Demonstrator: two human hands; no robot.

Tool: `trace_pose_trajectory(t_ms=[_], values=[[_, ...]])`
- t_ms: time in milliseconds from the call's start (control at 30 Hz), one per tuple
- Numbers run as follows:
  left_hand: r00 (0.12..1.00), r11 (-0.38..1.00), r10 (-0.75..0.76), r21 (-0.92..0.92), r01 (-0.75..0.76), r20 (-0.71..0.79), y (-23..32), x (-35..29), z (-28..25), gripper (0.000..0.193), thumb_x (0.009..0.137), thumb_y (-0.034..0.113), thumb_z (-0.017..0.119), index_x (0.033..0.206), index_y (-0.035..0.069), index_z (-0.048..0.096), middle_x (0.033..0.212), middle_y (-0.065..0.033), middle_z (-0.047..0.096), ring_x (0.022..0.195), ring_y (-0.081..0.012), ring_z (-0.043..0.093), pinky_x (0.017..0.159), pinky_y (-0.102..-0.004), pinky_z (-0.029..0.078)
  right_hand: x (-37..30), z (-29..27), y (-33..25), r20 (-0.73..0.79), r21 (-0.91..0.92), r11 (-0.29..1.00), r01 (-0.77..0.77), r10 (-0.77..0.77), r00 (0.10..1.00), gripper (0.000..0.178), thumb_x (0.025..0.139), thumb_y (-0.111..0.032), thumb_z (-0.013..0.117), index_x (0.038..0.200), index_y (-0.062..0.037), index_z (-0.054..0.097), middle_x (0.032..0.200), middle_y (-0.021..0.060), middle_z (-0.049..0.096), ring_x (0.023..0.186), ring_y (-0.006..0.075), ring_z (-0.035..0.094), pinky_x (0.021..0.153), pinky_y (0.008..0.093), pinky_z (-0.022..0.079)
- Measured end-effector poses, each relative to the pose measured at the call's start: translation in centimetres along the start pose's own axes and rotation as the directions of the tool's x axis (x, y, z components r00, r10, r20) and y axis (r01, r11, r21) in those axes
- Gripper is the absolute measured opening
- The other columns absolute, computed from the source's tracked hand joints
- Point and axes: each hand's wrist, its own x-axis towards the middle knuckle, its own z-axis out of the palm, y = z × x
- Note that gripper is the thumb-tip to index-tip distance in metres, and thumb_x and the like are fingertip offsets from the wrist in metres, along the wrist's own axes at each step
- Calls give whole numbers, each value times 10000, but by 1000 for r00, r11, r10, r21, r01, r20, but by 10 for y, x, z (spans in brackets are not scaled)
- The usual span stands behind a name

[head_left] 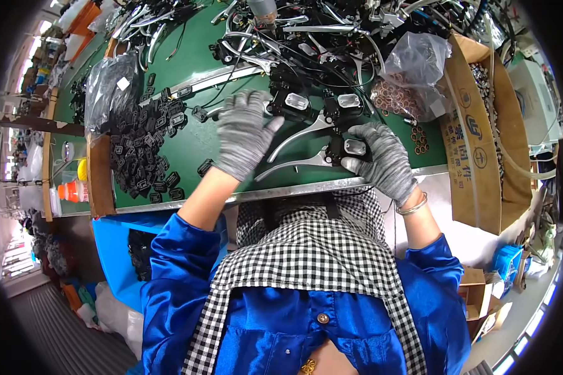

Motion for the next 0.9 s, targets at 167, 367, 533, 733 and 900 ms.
trace_pose_trajectory(t_ms=[167, 367, 533, 733, 900], values=[[989, 994, -87, 76, 78, 121, -8, 7, -1, 316, 824, 292, 681, 1076, 110, 629, 1024, -94, 638, 964, -313, 596, 846, -443, 474, 6, 1, -3, 50, -7, 1000, 24, -23, 998, 444, 691, -105, 781, 1108, -65, 633, 1028, 125, 620, 962, 308, 599, 852, 388, 489], [994, 996, -92, -10, 93, 52, 17, 3, 20, 307, 843, 328, 648, 1065, 116, 629, 1020, -112, 636, 972, -309, 592, 852, -437, 472, 11, -12, -21, 44, -158, 983, 93, -87, 995, 418, 710, -21, 746, 1109, -72, 633, 1035, 121, 621, 966, 303, 606, 852, 370, 502], [953, 990, -134, -66, 121, -270, 9, -53, -21, 225, 826, 232, 673, 1009, 108, 631, 920, -93, 661, 837, -298, 617, 810, -419, 485, 53, -14, -77, 116, -98, 960, 261, -250, 961, 432, 719, 3, 728, 1130, -86, 627, 1055, 117, 622, 990, 300, 609, 867, 374, 505], [868, 932, -360, -172, 319, -343, -27, -148, -63, 178, 798, 147, 691, 967, 102, 659, 856, -82, 656, 761, -300, 610, 790, -407, 482, 126, 106, -153, 568, -17, 784, 621, -503, 651, 326, 798, -153, 691, 1113, -102, 623, 1136, 131, 599, 1086, 323, 581, 925, 395, 476], [735, 802, -562, -32, 597, -380, -79, -190, -104, 174, 802, 172, 709, 954, 94, 675, 896, -98, 638, 845, -299, 601, 794, -401, 481, 146, 173, -166, 634, 25, 723, 690, -545, 549, 243, 830, -159, 622, 1062, -91, 640, 1050, 152, 605, 1004, 320, 608, 870, 413, 492]])
